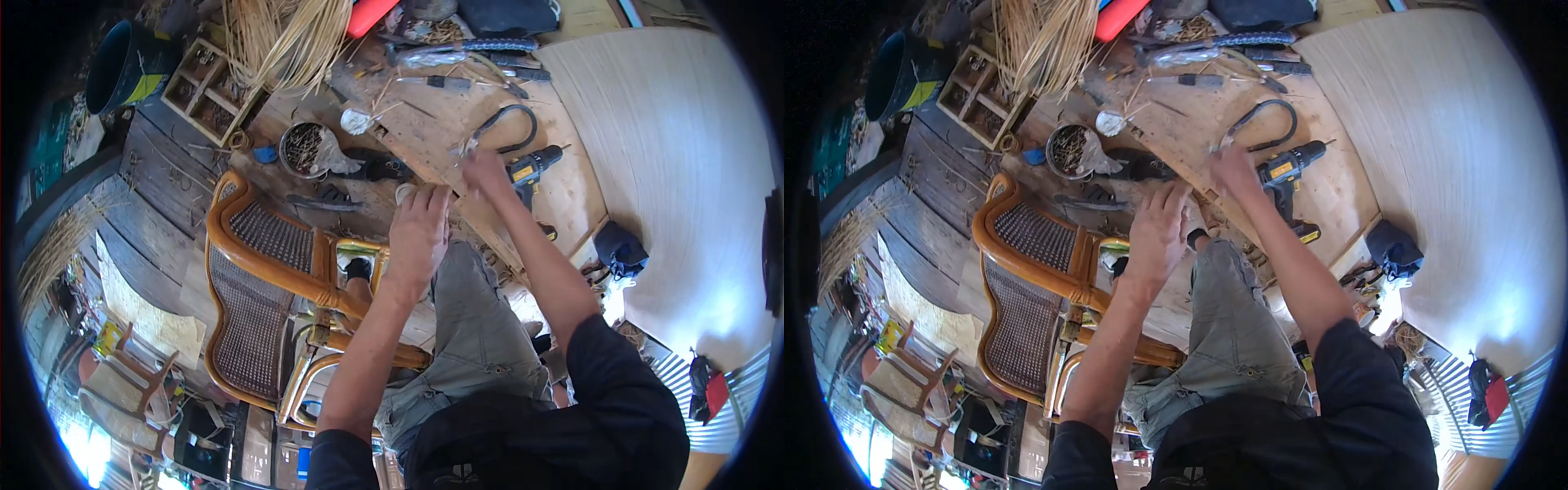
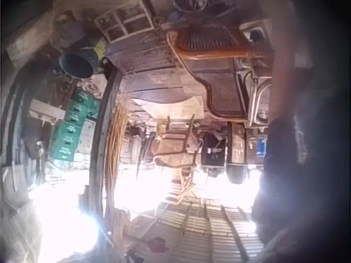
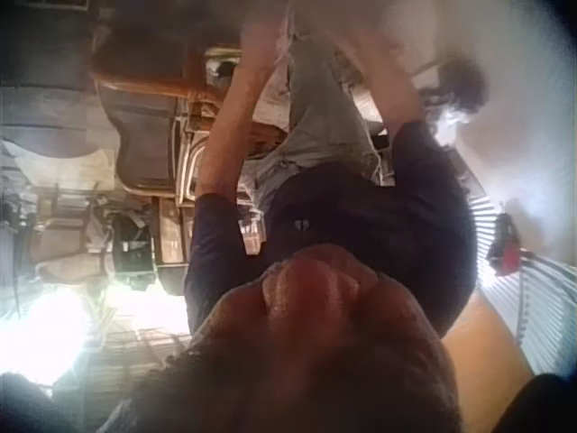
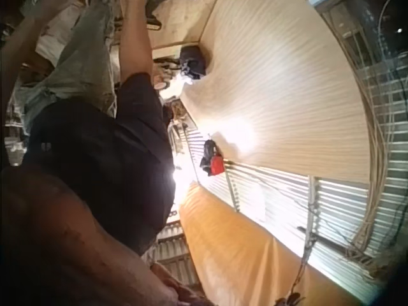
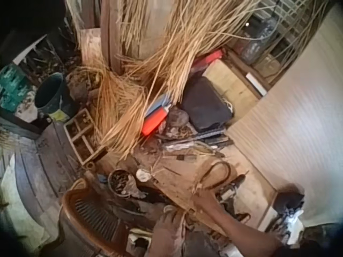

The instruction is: The person repairs a rattan chair by securing its frame with a cordless drill and hammer. They insert screws into the chair's joints and drive them in, occasionally using a hammer to tap the screws or adjust the frame. The person works on the chair's legs and seat supports, ensuring the structure is stable.

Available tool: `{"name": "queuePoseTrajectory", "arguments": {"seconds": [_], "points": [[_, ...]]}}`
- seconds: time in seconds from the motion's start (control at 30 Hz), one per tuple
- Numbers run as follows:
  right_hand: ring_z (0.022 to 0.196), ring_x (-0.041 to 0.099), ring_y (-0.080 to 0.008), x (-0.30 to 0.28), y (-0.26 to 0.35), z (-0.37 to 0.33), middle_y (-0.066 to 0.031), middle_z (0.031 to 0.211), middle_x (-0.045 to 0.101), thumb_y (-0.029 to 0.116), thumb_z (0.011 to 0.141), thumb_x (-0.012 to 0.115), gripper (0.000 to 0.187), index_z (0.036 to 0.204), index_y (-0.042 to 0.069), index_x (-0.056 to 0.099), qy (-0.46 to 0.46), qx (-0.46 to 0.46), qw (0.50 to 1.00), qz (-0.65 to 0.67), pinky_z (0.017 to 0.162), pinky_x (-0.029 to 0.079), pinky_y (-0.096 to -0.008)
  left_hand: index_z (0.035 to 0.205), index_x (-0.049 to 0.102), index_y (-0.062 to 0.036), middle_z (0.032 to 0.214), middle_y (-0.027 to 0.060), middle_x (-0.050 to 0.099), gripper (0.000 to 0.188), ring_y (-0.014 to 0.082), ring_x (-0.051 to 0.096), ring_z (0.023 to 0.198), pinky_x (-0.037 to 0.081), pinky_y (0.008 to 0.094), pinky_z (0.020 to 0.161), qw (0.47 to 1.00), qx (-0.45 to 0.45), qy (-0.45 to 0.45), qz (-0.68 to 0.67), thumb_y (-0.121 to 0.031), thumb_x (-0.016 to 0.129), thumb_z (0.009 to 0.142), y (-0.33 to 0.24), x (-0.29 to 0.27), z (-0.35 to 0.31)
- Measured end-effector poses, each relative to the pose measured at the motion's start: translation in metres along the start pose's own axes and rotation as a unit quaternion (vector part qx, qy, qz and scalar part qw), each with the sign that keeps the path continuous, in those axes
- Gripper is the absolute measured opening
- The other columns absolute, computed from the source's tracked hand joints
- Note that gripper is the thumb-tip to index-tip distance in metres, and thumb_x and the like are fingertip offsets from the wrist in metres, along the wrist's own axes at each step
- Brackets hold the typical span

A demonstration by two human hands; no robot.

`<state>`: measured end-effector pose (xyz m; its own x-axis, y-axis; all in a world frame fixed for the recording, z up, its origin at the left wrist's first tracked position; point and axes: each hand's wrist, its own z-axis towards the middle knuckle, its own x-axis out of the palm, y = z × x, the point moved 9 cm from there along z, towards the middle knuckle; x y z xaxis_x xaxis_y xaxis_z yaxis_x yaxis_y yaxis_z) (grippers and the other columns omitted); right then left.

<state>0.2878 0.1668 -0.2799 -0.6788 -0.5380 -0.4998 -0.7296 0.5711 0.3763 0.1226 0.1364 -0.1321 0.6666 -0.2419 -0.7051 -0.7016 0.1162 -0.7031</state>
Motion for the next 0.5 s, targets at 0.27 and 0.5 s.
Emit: {"name": "queuePoseTrajectory", "arguments": {"seconds": [0.27, 0.5], "points": [[0.050, 0.053, -0.0149, -0.010, 0.033, -0.088, -0.0037, 0.057, 0.056, 0.016, 0.086, 0.053, 0.018, 0.075, 0.003, 0.057, 0.222, -0.167, 0.958, 0.071, 0.048, 0.043, -0.0301, 0.114, 0.050, -0.0033, 0.079, 0.0140, 0.062, 0.029, 0.0325, 0.061, 0.071, 0.049, 0.0396, 0.066, 0.963, -0.154, 0.154, -0.161, -0.007, 0.054, 0.085, 0.000, 0.044, -0.036], [0.104, 0.052, -0.0333, -0.126, 0.086, 0.143, -0.0167, 0.114, 0.056, 0.000, 0.080, 0.045, 0.040, 0.118, 0.006, 0.052, -0.344, -0.383, 0.780, -0.355, 0.089, 0.043, -0.0421, 0.100, 0.061, -0.0001, 0.092, 0.0019, 0.059, 0.019, 0.0091, 0.052, 0.078, 0.044, 0.0237, 0.070, 0.767, -0.386, -0.101, -0.502, -0.013, 0.050, 0.093, 0.039, -0.032, -0.105]]}}
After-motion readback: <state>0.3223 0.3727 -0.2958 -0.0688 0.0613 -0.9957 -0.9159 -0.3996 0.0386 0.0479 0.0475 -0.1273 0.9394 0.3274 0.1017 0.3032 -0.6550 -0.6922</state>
